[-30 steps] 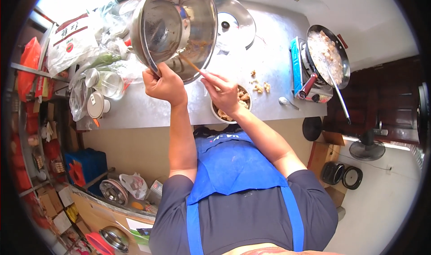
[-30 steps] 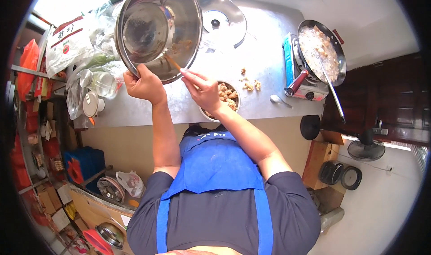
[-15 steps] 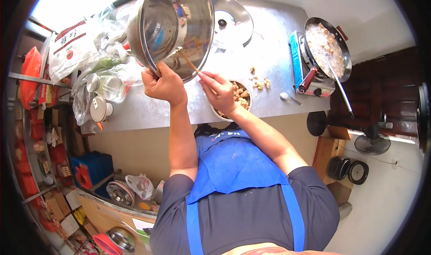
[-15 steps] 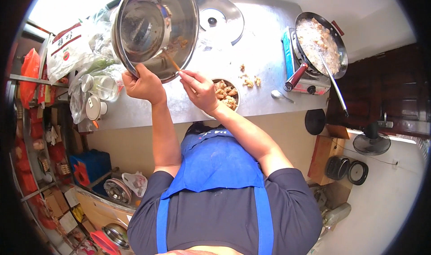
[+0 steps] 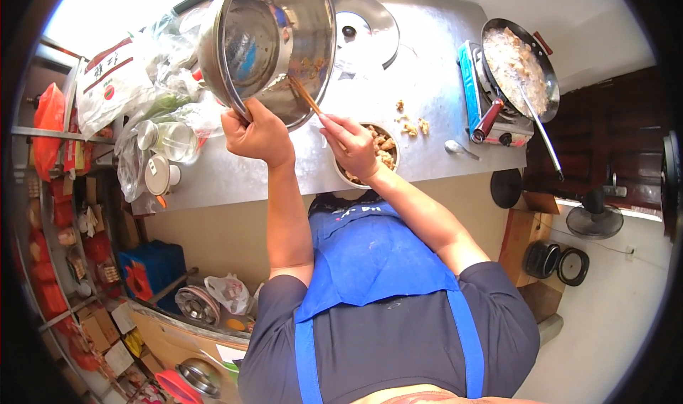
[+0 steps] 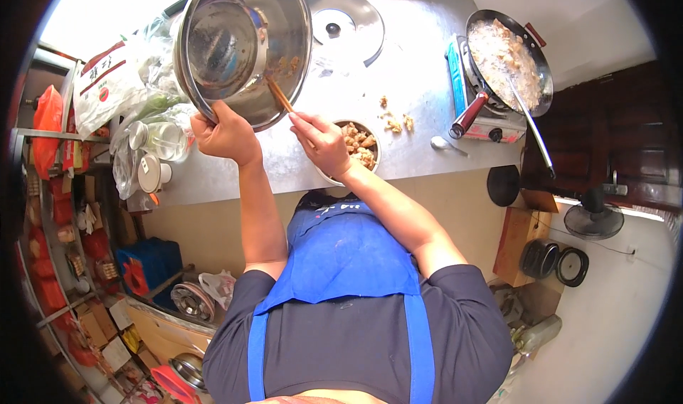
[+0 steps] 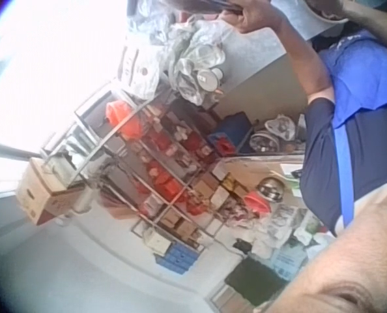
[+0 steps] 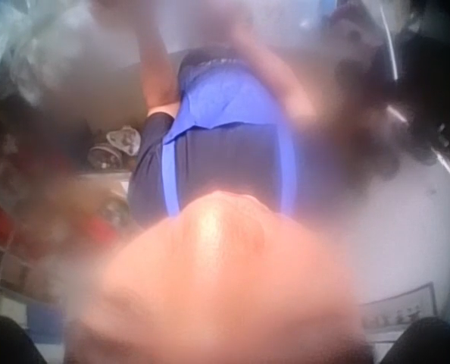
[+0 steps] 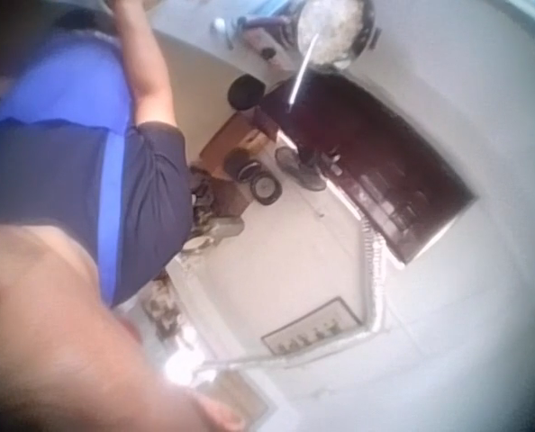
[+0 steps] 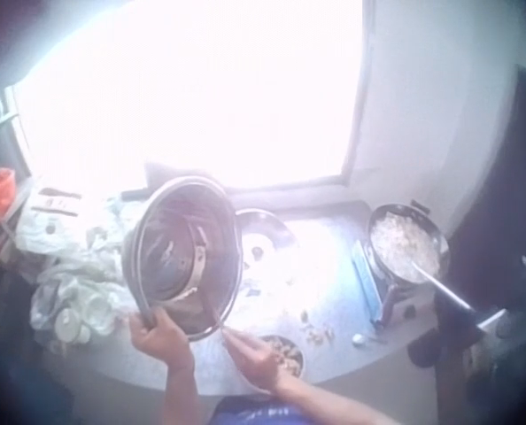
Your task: The person transfers food pieces into a bowl using chopsticks, then stirs a mixture in a pan on a stove with a spatula.
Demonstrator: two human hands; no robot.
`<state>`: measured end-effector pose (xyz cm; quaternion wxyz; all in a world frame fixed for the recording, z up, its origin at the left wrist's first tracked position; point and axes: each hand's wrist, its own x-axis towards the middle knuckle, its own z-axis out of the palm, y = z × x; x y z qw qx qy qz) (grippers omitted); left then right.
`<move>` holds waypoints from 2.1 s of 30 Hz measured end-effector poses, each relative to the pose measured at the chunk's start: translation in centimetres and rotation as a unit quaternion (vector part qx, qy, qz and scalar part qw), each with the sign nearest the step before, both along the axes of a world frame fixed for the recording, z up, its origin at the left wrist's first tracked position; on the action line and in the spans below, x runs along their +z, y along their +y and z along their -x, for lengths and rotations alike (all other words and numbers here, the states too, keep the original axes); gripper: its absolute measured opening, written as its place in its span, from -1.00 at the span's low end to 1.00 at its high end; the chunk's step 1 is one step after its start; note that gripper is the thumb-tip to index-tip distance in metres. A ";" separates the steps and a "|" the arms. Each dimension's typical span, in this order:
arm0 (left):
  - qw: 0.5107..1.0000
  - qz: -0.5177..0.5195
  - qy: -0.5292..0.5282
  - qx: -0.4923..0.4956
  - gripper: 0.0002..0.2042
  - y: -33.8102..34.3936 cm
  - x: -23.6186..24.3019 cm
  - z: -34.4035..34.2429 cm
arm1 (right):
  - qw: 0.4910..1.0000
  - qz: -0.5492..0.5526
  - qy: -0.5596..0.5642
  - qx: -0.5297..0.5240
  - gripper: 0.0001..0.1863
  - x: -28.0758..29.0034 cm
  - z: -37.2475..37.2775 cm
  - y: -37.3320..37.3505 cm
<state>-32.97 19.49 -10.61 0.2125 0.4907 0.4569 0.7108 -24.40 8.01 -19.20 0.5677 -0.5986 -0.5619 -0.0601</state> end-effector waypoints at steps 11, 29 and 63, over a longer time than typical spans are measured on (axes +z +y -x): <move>1.000 -0.009 0.013 -0.005 -0.69 -0.2 0.3 -0.3 | 0.990 0.050 -0.114 -0.063 -0.67 -2.4 -2.1 0.2; 0.999 -0.016 0.029 -0.016 -0.63 0.5 -0.9 -1.9 | 0.999 0.033 -0.026 -0.001 -0.71 -1.2 -2.3 -1.9; 0.999 0.017 -0.013 -0.041 -0.77 0.0 0.4 -1.9 | 0.989 0.034 -0.127 -0.067 -0.66 -2.2 -3.4 -1.0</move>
